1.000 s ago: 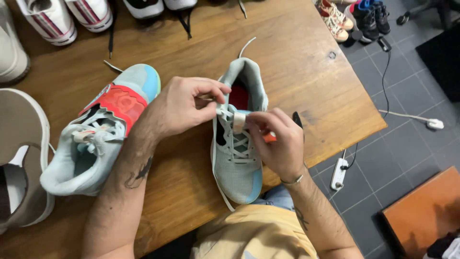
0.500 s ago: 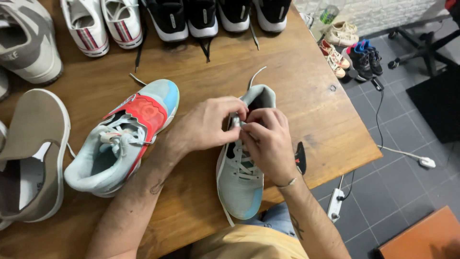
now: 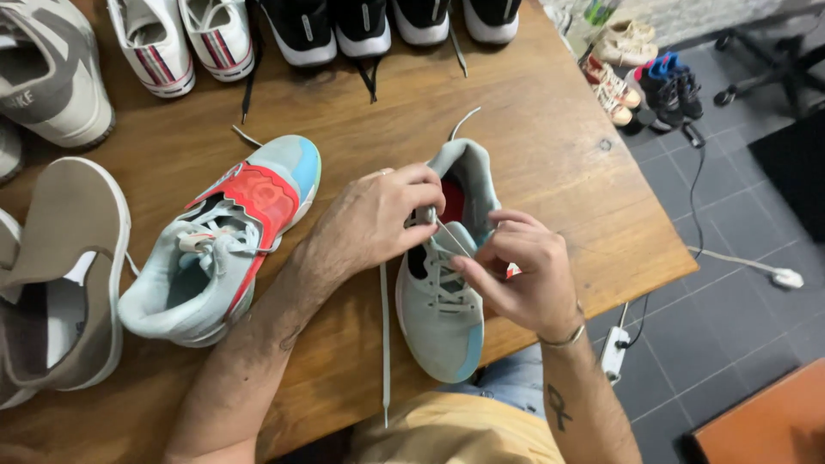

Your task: The person removes the shoelaces from a pair of light blue and red high-top sneakers. They pull the laces out of the eyelets one by one, starting from the top and working downwards, and place the removed laces on the wooden table.

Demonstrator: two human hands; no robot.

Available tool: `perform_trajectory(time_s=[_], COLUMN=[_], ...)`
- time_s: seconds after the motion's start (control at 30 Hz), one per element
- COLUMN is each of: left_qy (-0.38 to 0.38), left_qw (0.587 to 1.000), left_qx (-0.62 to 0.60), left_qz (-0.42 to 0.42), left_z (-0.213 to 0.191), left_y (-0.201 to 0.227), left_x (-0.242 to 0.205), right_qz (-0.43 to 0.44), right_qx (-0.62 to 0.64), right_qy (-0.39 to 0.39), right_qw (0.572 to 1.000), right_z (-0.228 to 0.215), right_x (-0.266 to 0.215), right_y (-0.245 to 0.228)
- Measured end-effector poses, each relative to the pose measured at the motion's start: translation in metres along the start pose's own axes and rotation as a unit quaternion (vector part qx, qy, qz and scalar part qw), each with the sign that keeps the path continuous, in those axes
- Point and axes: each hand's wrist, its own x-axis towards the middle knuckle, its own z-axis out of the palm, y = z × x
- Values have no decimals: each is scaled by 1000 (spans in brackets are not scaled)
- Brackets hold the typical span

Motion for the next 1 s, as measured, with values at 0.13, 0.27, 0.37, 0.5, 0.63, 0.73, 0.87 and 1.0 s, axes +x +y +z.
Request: perform_trajectory(time_s=[0.13,0.27,0.37,0.5,0.63,0.73,0.87,1.0], left_qy=[-10,-12,-10,-5,-1,-4,-1,11], left_qw=[1000,1000,1000,1000,1000,999,999,999], left_qx=[5,-11,-3,-19,-11,-35,-38,-30], left_qz=[-10,-14,-6,-9,-1,15,13,2], left_z=[-3,-4,-5,-3,-3,-6,-5,-4], left_y=[-5,1,2,-4,1,7,10,5], left_x=[-2,-2,-3,-4,-2,-2,-1,-4], right_qz=[-37,82,117,-58,6,50,-168,87], right_qx=[276,169,79,463,405,278,506,196], right_qy=[-23,-119,-136,-22,-61,-101,-160,-257], right_qw=[960,975,981,884,912,954,831,942], right_z=[-2,-21,-32,-34,-47,-60,-63,-88], right_x=[-15,-15,-19,-49,-43,-34,-56,-66], right_y=[17,-7,-16,19,-1,-27,16,-12])
